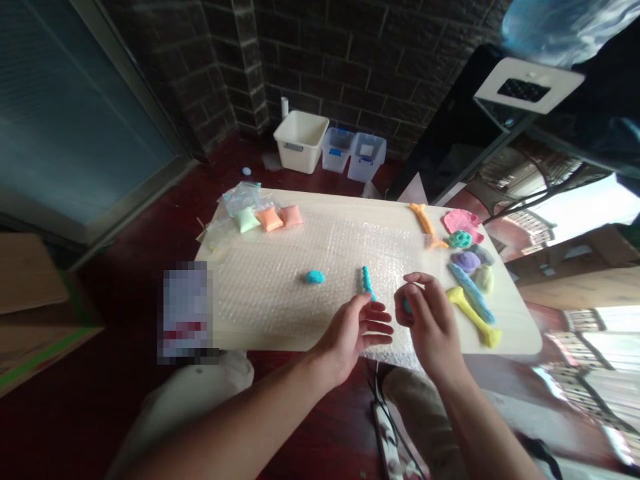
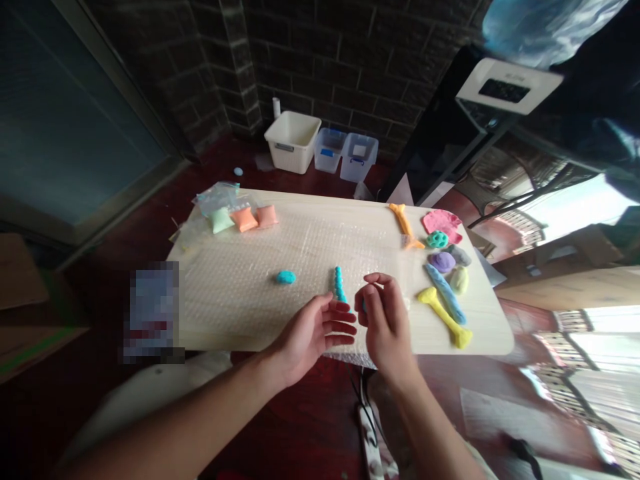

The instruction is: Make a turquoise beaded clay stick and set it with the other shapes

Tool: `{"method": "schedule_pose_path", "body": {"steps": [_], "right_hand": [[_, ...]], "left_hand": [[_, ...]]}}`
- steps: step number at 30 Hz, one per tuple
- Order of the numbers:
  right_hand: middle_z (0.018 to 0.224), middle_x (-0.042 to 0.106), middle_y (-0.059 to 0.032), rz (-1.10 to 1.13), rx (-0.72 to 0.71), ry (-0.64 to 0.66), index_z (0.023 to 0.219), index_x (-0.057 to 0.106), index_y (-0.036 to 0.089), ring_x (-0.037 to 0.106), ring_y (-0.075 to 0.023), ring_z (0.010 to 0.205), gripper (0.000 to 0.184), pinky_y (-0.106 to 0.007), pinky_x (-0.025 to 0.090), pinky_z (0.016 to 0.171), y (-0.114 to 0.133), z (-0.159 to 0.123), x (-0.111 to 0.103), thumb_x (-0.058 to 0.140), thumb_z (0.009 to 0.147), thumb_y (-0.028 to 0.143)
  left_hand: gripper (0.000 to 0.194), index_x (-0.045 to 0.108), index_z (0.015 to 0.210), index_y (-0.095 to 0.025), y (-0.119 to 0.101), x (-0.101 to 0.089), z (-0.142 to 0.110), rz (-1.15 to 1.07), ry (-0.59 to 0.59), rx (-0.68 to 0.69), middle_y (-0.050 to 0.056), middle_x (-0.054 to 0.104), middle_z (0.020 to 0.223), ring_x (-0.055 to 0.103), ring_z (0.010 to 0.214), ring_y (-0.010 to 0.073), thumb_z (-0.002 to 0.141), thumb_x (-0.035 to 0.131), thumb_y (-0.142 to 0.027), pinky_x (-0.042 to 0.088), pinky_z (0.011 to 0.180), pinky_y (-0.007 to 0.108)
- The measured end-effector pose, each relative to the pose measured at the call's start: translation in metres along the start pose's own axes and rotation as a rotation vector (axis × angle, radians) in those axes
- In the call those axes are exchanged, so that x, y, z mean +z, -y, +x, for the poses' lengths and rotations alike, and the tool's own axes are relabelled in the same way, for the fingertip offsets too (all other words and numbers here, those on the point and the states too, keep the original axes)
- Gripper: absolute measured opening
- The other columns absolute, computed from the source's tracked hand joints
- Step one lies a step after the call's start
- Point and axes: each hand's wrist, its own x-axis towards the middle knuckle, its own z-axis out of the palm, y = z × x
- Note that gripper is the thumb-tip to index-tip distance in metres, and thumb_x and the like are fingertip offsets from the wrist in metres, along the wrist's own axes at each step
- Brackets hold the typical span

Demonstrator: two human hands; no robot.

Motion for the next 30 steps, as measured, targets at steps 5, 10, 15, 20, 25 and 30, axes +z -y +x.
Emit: {"method": "schedule_pose_path", "body": {"steps": [5, 10, 15, 20, 25, 30], "right_hand": [[0.090, 0.070, -0.0078, -0.584, -0.430, 0.240, 0.133, 0.052, 0.021, 0.066, -0.0220, 0.072, 0.028, -0.035, 0.050, 0.062, 0.001, -0.025, 0.022, 0.044, 0.106, 0.023], [0.124, 0.071, -0.0213, -0.852, -0.618, 0.388, 0.151, 0.047, 0.010, 0.063, -0.0403, 0.115, 0.058, -0.058, 0.046, 0.099, 0.009, -0.036, 0.041, 0.039, 0.107, 0.046], [0.154, 0.058, -0.0183, -0.783, -0.702, 0.352, 0.163, 0.033, 0.011, 0.045, -0.0399, 0.148, 0.063, -0.061, 0.018, 0.124, 0.011, -0.044, 0.036, 0.036, 0.109, 0.043], [0.138, 0.064, -0.0151, -0.429, -0.600, 0.129, 0.148, 0.054, 0.020, 0.062, -0.0333, 0.128, 0.045, -0.052, 0.045, 0.107, 0.003, -0.039, 0.017, 0.040, 0.108, 0.034], [0.121, 0.071, -0.0117, -0.157, -0.295, 0.025, 0.127, 0.069, 0.022, 0.066, -0.0295, 0.115, 0.041, -0.047, 0.048, 0.100, -0.015, -0.031, 0.020, 0.039, 0.109, 0.044], [0.112, 0.076, -0.0075, 0.521, 0.207, -0.014, 0.111, 0.073, 0.026, 0.071, -0.0262, 0.101, 0.038, -0.045, 0.055, 0.092, -0.023, -0.021, 0.033, 0.048, 0.105, 0.053]], "left_hand": [[0.049, 0.069, 0.083, -0.016, 0.004, 0.000, -0.002, -0.286, 0.232, -0.138, 0.009, 0.069, 0.079, 0.070, 0.082, 0.0251, 0.086, 0.064, -0.064, 0.054, 0.081, 0.037], [0.058, 0.069, 0.081, -0.017, -0.007, 0.001, -0.006, -0.394, 0.151, -0.085, 0.010, 0.071, 0.079, 0.072, 0.083, 0.0275, 0.087, 0.059, -0.074, 0.056, 0.084, 0.040], [0.062, 0.055, 0.057, -0.020, -0.019, -0.002, -0.004, -0.170, -0.114, 0.045, 0.001, 0.056, 0.049, 0.051, 0.043, 0.0116, 0.096, 0.057, -0.068, 0.043, 0.050, 0.027], [0.081, 0.037, 0.040, -0.024, -0.023, 0.002, -0.003, 0.229, -0.122, 0.229, -0.003, 0.028, 0.030, 0.021, 0.025, 0.0080, 0.093, 0.039, -0.085, 0.006, 0.034, 0.028], [0.079, 0.032, 0.040, -0.024, -0.031, 0.001, 0.001, 0.202, -0.038, 0.330, -0.006, 0.022, 0.034, 0.017, 0.030, 0.0071, 0.095, 0.038, -0.081, 0.009, 0.036, 0.026], [0.069, 0.033, 0.045, -0.024, -0.029, -0.002, -0.008, 0.538, 0.022, 0.666, -0.005, 0.027, 0.042, 0.027, 0.040, 0.0096, 0.102, 0.041, -0.062, 0.023, 0.047, 0.028]]}}
